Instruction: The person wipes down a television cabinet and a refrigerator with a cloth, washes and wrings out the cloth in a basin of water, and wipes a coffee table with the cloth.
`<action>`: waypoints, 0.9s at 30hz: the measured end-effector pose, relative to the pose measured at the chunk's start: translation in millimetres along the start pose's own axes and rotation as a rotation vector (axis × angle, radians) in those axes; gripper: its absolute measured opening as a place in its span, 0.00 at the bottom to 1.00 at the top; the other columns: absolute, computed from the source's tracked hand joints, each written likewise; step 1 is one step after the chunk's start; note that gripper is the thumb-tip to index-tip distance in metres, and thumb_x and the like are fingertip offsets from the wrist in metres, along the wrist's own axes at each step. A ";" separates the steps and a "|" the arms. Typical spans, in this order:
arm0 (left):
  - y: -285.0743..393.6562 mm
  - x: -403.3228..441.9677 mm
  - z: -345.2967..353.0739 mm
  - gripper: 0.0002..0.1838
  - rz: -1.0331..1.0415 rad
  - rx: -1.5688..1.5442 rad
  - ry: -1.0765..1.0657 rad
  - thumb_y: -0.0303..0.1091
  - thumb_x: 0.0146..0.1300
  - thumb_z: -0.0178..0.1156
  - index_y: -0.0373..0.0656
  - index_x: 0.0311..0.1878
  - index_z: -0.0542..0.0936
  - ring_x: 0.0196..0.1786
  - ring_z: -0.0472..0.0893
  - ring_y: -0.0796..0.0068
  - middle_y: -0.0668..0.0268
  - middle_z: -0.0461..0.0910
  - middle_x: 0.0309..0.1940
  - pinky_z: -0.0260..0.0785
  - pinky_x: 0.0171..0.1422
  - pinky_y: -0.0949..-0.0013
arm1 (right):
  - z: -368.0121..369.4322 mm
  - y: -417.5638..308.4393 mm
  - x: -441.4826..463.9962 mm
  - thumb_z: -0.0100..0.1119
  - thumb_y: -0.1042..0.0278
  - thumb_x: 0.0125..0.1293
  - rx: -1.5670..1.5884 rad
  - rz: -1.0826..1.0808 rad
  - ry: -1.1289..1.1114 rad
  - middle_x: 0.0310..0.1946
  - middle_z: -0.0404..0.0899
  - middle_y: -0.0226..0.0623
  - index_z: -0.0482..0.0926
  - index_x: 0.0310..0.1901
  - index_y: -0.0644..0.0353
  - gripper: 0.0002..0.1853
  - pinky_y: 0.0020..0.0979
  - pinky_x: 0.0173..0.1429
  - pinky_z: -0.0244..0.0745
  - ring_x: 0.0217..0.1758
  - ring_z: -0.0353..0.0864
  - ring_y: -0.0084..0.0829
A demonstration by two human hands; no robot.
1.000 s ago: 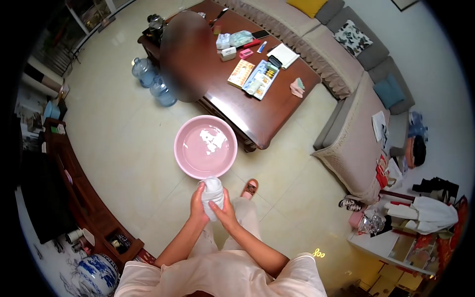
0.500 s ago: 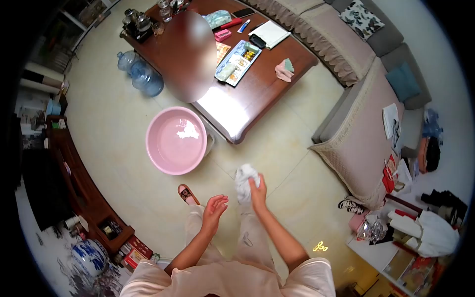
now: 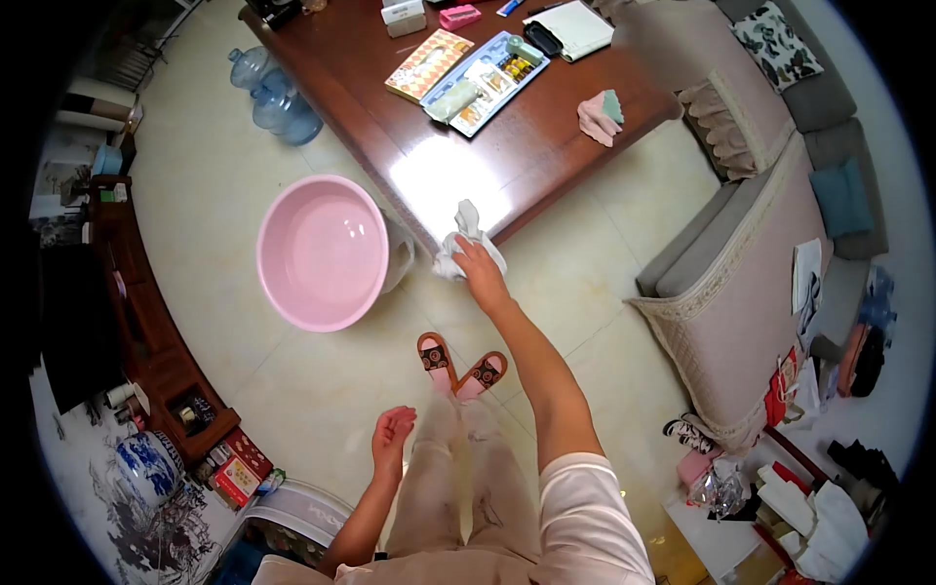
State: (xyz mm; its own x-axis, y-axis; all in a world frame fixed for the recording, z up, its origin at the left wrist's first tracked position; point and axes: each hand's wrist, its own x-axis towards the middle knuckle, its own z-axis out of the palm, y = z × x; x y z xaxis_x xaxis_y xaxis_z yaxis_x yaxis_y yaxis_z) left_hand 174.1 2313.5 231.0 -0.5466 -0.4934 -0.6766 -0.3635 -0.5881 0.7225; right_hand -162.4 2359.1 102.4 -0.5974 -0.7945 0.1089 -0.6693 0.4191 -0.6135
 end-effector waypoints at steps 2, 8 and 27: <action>-7.7 24.5 2.5 0.15 0.059 0.073 -0.014 0.23 0.62 0.54 0.38 0.53 0.71 0.54 0.74 0.72 0.61 0.75 0.50 0.65 0.60 0.70 | 0.0 9.5 -33.4 0.50 0.88 0.46 0.046 0.046 -0.014 0.61 0.66 0.40 0.74 0.44 0.60 0.21 0.40 0.62 0.64 0.61 0.66 0.49; 20.6 145.8 50.2 0.17 0.297 0.391 -0.119 0.24 0.61 0.55 0.37 0.54 0.70 0.55 0.73 0.69 0.60 0.74 0.52 0.63 0.60 0.68 | -27.3 10.3 -68.7 0.53 0.89 0.43 0.159 0.288 0.190 0.62 0.65 0.39 0.74 0.48 0.60 0.26 0.40 0.64 0.63 0.64 0.63 0.48; -39.1 294.2 165.1 0.33 0.844 0.816 0.317 0.33 0.66 0.50 0.37 0.71 0.49 0.74 0.44 0.51 0.49 0.41 0.72 0.37 0.74 0.57 | 25.6 128.1 -18.6 0.54 0.83 0.45 0.397 0.116 0.460 0.62 0.65 0.46 0.77 0.48 0.56 0.24 0.42 0.70 0.56 0.68 0.60 0.45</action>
State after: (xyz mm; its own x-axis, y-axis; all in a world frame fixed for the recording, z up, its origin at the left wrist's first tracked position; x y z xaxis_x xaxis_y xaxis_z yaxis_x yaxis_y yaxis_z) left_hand -97.0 2297.1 27.1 -0.6731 -0.7286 0.1270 -0.4132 0.5129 0.7525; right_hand -225.7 2416.3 1.7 -0.8449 -0.4458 0.2956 -0.4258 0.2261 -0.8761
